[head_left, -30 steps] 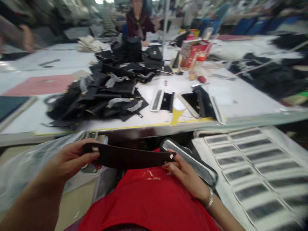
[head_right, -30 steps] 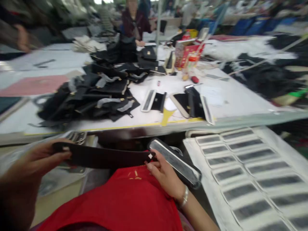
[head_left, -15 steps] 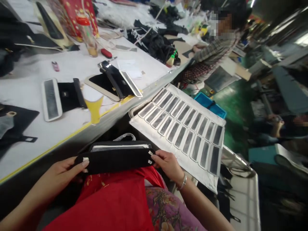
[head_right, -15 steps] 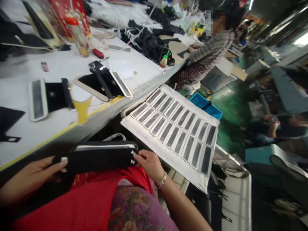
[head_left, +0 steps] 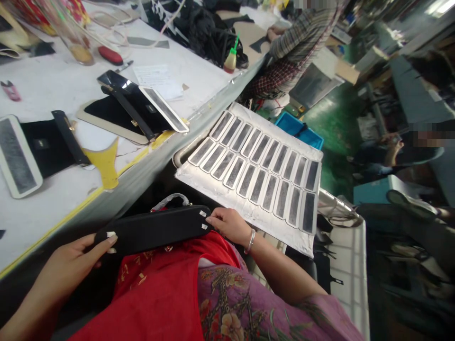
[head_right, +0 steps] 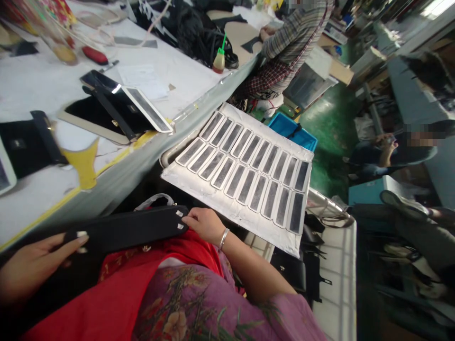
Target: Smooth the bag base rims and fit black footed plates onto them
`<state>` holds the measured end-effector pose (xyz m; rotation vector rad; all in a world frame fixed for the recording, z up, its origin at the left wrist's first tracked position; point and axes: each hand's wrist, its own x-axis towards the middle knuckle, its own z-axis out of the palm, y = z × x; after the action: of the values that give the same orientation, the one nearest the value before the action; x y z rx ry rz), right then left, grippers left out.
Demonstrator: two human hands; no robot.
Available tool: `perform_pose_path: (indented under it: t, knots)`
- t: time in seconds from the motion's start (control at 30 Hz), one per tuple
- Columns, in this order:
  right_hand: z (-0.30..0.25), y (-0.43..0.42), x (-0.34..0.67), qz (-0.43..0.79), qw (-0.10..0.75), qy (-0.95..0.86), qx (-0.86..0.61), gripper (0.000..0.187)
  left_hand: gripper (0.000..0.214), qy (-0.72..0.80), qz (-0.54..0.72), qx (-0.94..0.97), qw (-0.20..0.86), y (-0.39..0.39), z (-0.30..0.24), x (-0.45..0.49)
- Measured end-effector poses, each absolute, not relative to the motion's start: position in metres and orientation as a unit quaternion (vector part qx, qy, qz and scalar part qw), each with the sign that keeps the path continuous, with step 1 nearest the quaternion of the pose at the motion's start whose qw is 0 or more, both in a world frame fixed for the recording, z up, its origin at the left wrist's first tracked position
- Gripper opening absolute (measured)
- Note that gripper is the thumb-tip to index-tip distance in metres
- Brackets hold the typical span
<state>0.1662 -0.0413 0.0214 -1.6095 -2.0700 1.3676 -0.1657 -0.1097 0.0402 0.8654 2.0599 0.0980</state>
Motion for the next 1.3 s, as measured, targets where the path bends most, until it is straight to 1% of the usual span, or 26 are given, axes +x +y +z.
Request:
perform_pose_path:
  t: [0.17, 0.33, 0.53, 0.73, 0.8, 0.97, 1.17, 1.3]
  knots:
    - [0.018, -0.040, 0.168, 0.479, 0.093, -0.678, -0.550, 0.026, 0.056, 0.828, 0.075, 0.326, 0.451, -0.109, 0.036, -0.164]
    - [0.018, -0.037, 0.169, 0.492, 0.082, -0.669, -0.551, 0.026, 0.054, 0.828, 0.071, 0.328, 0.449, -0.113, 0.027, -0.170]
    - [0.021, -0.035, 0.165, 0.459, 0.065, -0.683, -0.565, 0.025, 0.053, 0.827, 0.063, 0.333, 0.448, -0.113, 0.023, -0.171]
    - [0.024, -0.033, 0.157, 0.431, 0.048, -0.699, -0.568, 0.027, 0.047, 0.808, 0.033, 0.445, 0.385, -0.112, 0.024, -0.175]
    - [0.023, -0.034, 0.156, 0.437, 0.045, -0.697, -0.567, 0.031, 0.044, 0.803, 0.062, 0.446, 0.391, -0.115, 0.024, -0.179]
    - [0.016, -0.031, 0.157, 0.456, 0.017, -0.690, -0.562, 0.037, 0.038, 0.765, 0.188, 0.377, 0.487, -0.118, 0.018, -0.192]
    - [0.014, -0.031, 0.155, 0.498, -0.007, -0.653, -0.570, 0.038, 0.034, 0.752, 0.238, 0.377, 0.485, -0.118, 0.016, -0.198]
    - [0.015, -0.030, 0.150, 0.508, -0.008, -0.636, -0.580, 0.038, 0.032, 0.733, 0.271, 0.359, 0.510, -0.118, 0.015, -0.203]
